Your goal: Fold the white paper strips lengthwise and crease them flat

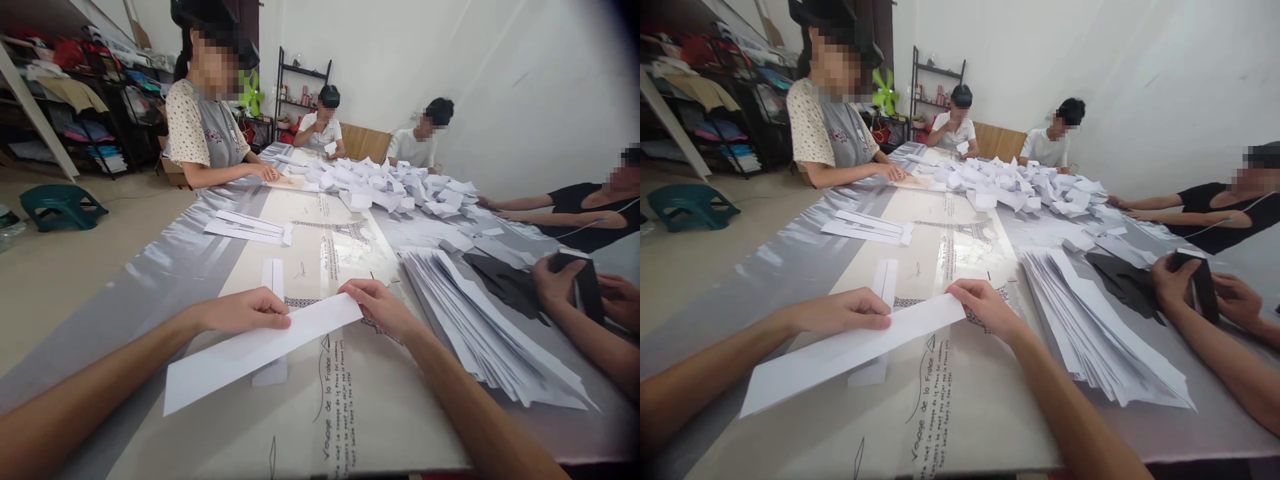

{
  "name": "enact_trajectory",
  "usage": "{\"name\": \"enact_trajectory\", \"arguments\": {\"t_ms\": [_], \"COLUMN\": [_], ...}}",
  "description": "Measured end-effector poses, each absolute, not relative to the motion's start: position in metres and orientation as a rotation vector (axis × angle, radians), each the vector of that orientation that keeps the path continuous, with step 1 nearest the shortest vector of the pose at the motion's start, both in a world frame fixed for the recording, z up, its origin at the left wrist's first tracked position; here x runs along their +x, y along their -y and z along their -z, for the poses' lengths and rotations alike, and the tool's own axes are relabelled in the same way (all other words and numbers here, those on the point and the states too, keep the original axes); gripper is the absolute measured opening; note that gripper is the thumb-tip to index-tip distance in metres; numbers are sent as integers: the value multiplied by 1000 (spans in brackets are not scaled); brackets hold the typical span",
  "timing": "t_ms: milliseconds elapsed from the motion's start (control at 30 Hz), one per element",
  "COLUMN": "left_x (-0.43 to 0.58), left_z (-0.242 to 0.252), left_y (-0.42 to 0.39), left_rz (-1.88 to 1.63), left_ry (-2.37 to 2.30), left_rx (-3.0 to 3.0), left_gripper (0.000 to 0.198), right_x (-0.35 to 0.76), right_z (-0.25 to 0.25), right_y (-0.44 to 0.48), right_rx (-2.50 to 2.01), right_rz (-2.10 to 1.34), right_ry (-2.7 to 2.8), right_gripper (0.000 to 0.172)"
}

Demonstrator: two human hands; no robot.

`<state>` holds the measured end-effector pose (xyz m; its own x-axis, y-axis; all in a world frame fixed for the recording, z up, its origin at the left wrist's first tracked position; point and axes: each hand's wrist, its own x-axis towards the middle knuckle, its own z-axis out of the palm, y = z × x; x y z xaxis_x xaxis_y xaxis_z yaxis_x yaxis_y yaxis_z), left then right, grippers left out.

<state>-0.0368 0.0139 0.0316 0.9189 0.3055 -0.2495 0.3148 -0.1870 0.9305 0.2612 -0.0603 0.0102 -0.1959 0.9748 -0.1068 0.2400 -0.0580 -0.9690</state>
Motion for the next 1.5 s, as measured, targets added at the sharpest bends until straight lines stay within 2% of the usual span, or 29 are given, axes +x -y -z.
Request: {"name": "enact_trajectory", "arguments": {"t_ms": [167,400,667,867,1167,1500], "left_x": [-35,-23,-26,-27,-25,-26], "left_z": [-29,-22,-20,-27,-19,-29], "left_y": [-8,1,-5,-3,0,3], "left_rz": [35,-101,-65,-38,-26,109], "left_ry": [-482,-599,-574,-554,-580,-439], "left_rx": [1740,1718,1729,1751,1679,1511], "left_gripper": [35,45,42,42,39,25], "right_x": [252,246,247,246,244,251], "right_z": [-9,-5,-5,-4,-1,-1], "right_y": [63,62,61,62,61,57], "right_rx": [-1340,-1271,-1285,-1238,-1195,-1205], "right_rz": [-1355,-1375,-1432,-1412,-1303,-1289], "right_ry": [1501,1463,1507,1542,1471,1376], "right_gripper": [33,27,20,27,23,32]}}
